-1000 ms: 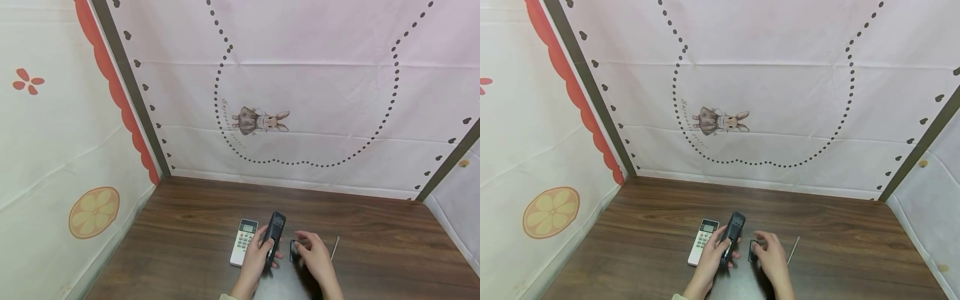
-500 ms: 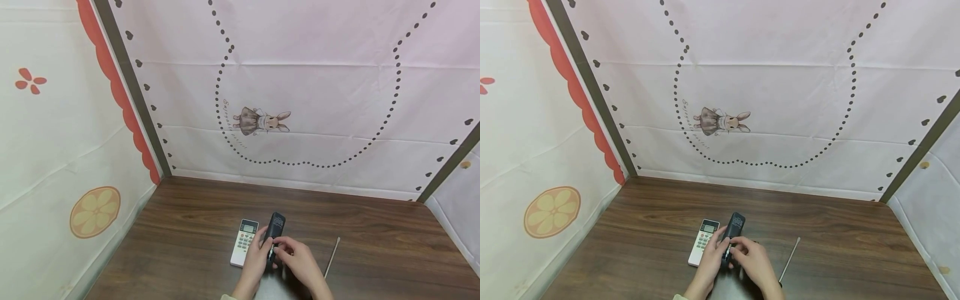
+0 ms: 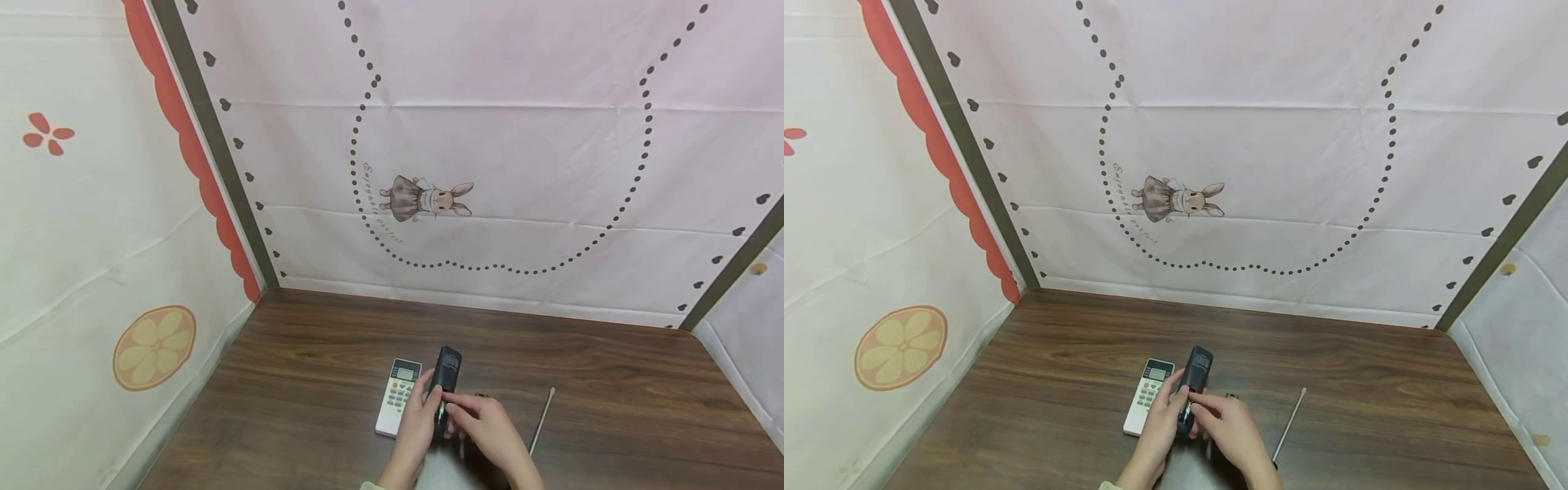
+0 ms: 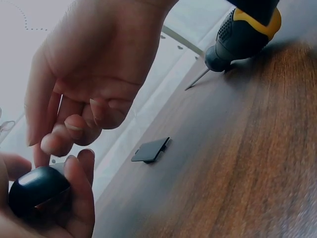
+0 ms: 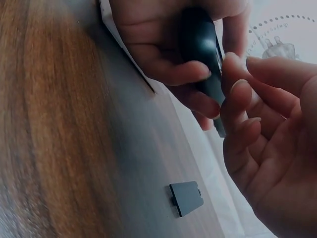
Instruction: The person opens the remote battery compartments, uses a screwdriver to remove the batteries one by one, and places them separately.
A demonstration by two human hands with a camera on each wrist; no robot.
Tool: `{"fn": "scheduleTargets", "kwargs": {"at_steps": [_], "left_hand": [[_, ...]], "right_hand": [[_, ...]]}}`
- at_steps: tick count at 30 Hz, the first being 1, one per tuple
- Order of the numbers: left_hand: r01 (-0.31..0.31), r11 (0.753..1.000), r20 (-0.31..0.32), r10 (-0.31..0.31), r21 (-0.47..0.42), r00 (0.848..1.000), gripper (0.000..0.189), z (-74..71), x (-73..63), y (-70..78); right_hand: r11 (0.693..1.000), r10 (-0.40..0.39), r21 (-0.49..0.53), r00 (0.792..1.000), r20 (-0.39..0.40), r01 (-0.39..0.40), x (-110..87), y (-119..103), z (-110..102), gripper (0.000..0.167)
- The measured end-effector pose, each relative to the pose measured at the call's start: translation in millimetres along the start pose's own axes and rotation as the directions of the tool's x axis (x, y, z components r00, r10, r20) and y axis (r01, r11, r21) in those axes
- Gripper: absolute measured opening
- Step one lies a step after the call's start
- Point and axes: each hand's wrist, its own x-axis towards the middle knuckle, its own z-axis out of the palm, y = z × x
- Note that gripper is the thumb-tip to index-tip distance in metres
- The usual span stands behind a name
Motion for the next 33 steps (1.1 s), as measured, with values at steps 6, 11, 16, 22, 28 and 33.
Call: {"fn": "scheduleTargets", "kwargs": {"at_steps": [6, 11, 16, 22, 28, 33], "left_hand": [[-0.026, 0.999, -0.012, 0.027, 0.033, 1.000, 0.050, 0.9, -1.0, -1.1], [-0.069, 0.997, 0.008, 0.069, 0.042, 0.998, 0.047, 0.8, -2.0, -1.9], [-0.079, 0.996, 0.043, 0.077, 0.044, 0.996, 0.044, 1.8, -15.4, 16.8], [-0.091, 0.995, 0.061, 0.088, 0.037, 0.994, 0.042, 1.3, -12.4, 10.3], [-0.103, 0.993, 0.054, 0.100, 0.051, 0.994, 0.045, 1.3, -3.1, -5.7], [-0.105, 0.991, 0.054, 0.101, 0.083, 0.993, 0.047, 2.1, -1.9, -6.3]], "right_hand": [[0.998, 0.024, 0.059, 1.000, 0.008, -0.024, -0.1, -0.5, -1.4, 0.034], [0.997, 0.032, 0.072, 0.999, 0.012, -0.033, 0.6, -0.2, -2.2, 0.037], [0.994, 0.046, 0.098, 0.999, 0.010, -0.047, 0.4, -0.3, -2.7, 0.037], [0.988, 0.085, 0.129, 0.996, 0.004, -0.084, -0.2, 0.0, -3.7, 0.033], [0.985, 0.099, 0.140, 0.995, 0.006, -0.098, -7.1, -21.3, -8.3, 0.027], [0.981, 0.097, 0.165, 0.995, 0.015, -0.098, -7.7, -24.3, -9.9, 0.026]]}}
